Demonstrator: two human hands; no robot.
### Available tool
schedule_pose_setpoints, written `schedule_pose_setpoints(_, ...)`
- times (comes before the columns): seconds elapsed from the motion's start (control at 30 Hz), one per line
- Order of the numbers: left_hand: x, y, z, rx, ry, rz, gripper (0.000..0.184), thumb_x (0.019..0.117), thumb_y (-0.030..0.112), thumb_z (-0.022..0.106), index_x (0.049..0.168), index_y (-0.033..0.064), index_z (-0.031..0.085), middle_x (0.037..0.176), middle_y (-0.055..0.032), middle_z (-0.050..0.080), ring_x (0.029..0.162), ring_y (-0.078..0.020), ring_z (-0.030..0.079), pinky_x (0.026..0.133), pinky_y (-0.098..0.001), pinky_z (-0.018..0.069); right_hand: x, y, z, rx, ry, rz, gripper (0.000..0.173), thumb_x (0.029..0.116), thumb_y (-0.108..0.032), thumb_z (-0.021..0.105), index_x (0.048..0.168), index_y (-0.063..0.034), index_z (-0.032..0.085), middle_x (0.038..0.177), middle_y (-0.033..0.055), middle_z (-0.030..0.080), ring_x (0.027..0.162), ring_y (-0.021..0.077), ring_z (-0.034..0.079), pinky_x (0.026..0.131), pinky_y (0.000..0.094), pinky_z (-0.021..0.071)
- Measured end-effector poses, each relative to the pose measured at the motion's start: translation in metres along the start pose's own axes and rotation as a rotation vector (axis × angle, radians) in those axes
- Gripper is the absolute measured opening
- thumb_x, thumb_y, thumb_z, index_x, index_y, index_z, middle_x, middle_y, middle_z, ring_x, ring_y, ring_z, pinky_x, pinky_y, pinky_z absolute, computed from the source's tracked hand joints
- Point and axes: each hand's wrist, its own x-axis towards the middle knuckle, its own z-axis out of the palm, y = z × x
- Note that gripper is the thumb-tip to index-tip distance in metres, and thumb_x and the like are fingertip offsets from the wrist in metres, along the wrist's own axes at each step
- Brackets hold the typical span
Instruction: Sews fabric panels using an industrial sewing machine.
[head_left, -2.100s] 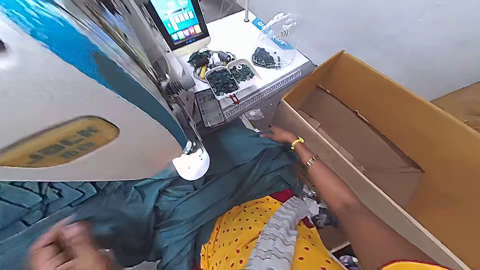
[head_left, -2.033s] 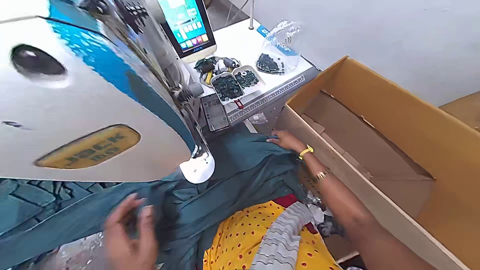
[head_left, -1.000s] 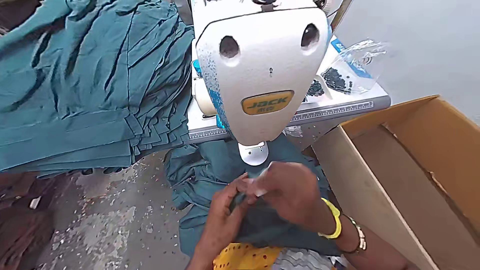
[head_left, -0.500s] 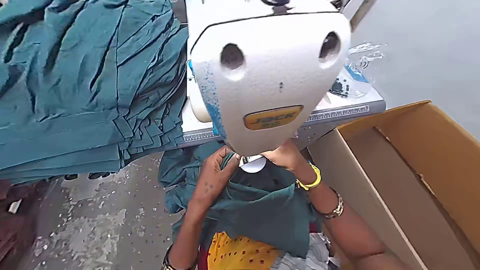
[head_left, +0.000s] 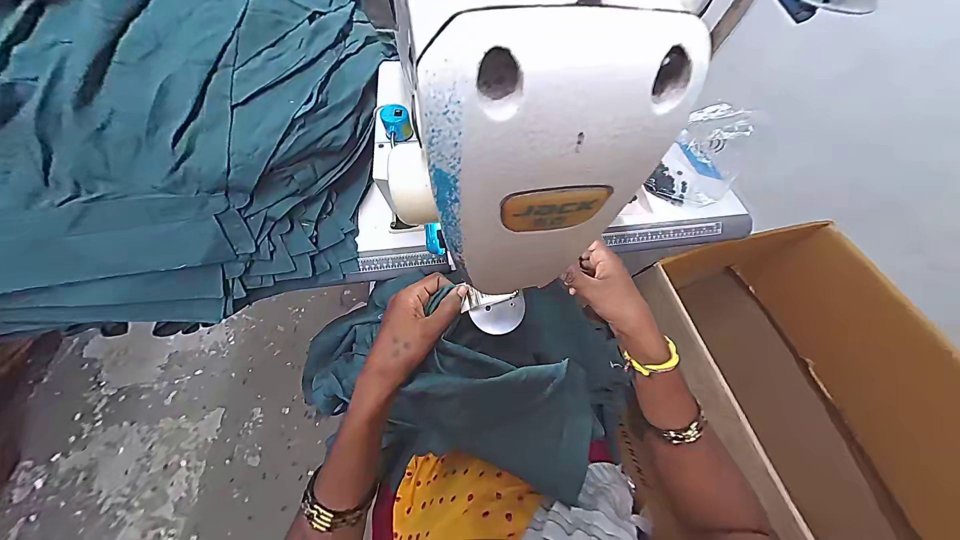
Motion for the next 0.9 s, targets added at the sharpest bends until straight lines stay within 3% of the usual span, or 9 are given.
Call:
schedule_pose_setpoints(0.1, 0.002, -0.002, 0.003, -0.007, 0.008, 0.043, 0.018, 0.0975, 0.026, 0.058, 0.083, 0.0171, 0.062, 0.068, 0.0130, 0.053, 0.061, 0.0045, 0.050, 0.059, -0.0175, 0.0423, 0.017, 0.008, -0.020, -0.351, 0.206, -0.113, 0.017, 0.0973, -0.015, 0.068, 0.105, -0.0004, 0.071, 0.090, 0.0096, 0.066, 0.077, 0.0181, 0.062, 0.072, 0.0395, 0.0527)
schedule_pose_setpoints(0.2, 0.002, -0.005, 0.005, -0.029, 0.016, 0.045, 0.018, 0.0976, 0.027, 0.057, 0.083, 0.0172, 0.063, 0.069, 0.0130, 0.056, 0.062, 0.0047, 0.053, 0.059, -0.0164, 0.0438, 0.039, 0.020, -0.027, -0.673, 0.342, -0.307, 0.015, 0.0982, -0.008, 0.065, 0.105, 0.0016, 0.074, 0.102, 0.0217, 0.068, 0.095, 0.0385, 0.068, 0.081, 0.0566, 0.0555)
schedule_pose_setpoints(0.27, 0.001, -0.003, 0.007, -0.022, 0.016, 0.025, 0.018, 0.0984, 0.027, 0.057, 0.086, 0.0161, 0.065, 0.071, 0.0126, 0.058, 0.063, 0.0050, 0.054, 0.060, -0.0155, 0.0451, 0.051, 0.024, -0.024, -0.812, 0.296, -0.375, 0.018, 0.0986, -0.010, 0.066, 0.110, 0.0008, 0.074, 0.110, 0.0230, 0.068, 0.104, 0.0424, 0.067, 0.081, 0.0568, 0.0563)
schedule_pose_setpoints(0.37, -0.001, -0.002, 0.009, -0.008, 0.042, 0.013, 0.018, 0.0986, 0.026, 0.058, 0.087, 0.0144, 0.066, 0.071, 0.0120, 0.058, 0.064, 0.0054, 0.055, 0.060, -0.0152, 0.0457, 0.063, 0.031, -0.017, -0.923, 0.243, -0.420, 0.019, 0.0964, -0.011, 0.069, 0.111, -0.0002, 0.074, 0.112, 0.0217, 0.066, 0.104, 0.0427, 0.065, 0.074, 0.0538, 0.0570)
schedule_pose_setpoints(0.53, -0.004, -0.002, 0.016, -0.115, 0.057, 0.018, 0.016, 0.0983, 0.019, 0.057, 0.083, 0.0149, 0.061, 0.068, 0.0127, 0.054, 0.061, 0.0055, 0.052, 0.058, -0.0136, 0.0441, 0.057, 0.035, -0.020, -0.739, 0.305, -0.455, 0.014, 0.0932, -0.009, 0.072, 0.102, 0.0021, 0.073, 0.111, 0.0247, 0.067, 0.104, 0.0447, 0.066, 0.081, 0.0575, 0.0553)
schedule_pose_setpoints(0.6, -0.005, -0.004, 0.018, -0.156, 0.067, 0.035, 0.014, 0.0975, 0.017, 0.057, 0.084, 0.0153, 0.061, 0.069, 0.0136, 0.056, 0.063, 0.0063, 0.054, 0.060, -0.0130, 0.0453, 0.052, 0.037, -0.024, -0.631, 0.323, -0.487, 0.013, 0.0934, -0.008, 0.071, 0.101, 0.0030, 0.072, 0.109, 0.0243, 0.068, 0.102, 0.0419, 0.067, 0.086, 0.0569, 0.0544)
schedule_pose_setpoints(0.67, -0.004, -0.005, 0.019, -0.201, 0.073, 0.063, 0.012, 0.0974, 0.015, 0.057, 0.087, 0.0147, 0.063, 0.073, 0.0134, 0.059, 0.067, 0.0065, 0.057, 0.064, -0.0128, 0.0479, 0.048, 0.030, -0.027, -0.543, 0.353, -0.447, 0.012, 0.0947, -0.007, 0.069, 0.101, 0.0031, 0.071, 0.100, 0.0204, 0.070, 0.089, 0.0329, 0.070, 0.081, 0.0511, 0.0556)
schedule_pose_setpoints(0.73, -0.004, -0.005, 0.020, -0.233, 0.069, 0.065, 0.012, 0.0979, 0.013, 0.056, 0.089, 0.0136, 0.064, 0.075, 0.0128, 0.060, 0.069, 0.0063, 0.058, 0.066, -0.0129, 0.0488, 0.041, 0.021, -0.029, -0.447, 0.342, -0.330, 0.013, 0.0957, -0.008, 0.068, 0.105, 0.0011, 0.071, 0.092, 0.0148, 0.071, 0.075, 0.0223, 0.068, 0.071, 0.0434, 0.0558)
schedule_pose_setpoints(0.9, -0.001, -0.008, 0.019, -0.136, 0.099, 0.061, 0.013, 0.0990, 0.018, 0.056, 0.089, 0.0142, 0.063, 0.076, 0.0122, 0.059, 0.070, 0.0066, 0.057, 0.066, -0.0136, 0.0487, 0.031, 0.002, -0.031, -0.273, 0.194, -0.238, 0.015, 0.0951, -0.006, 0.068, 0.110, -0.0045, 0.072, 0.085, -0.0011, 0.068, 0.069, -0.0020, 0.057, 0.066, 0.0189, 0.0490)
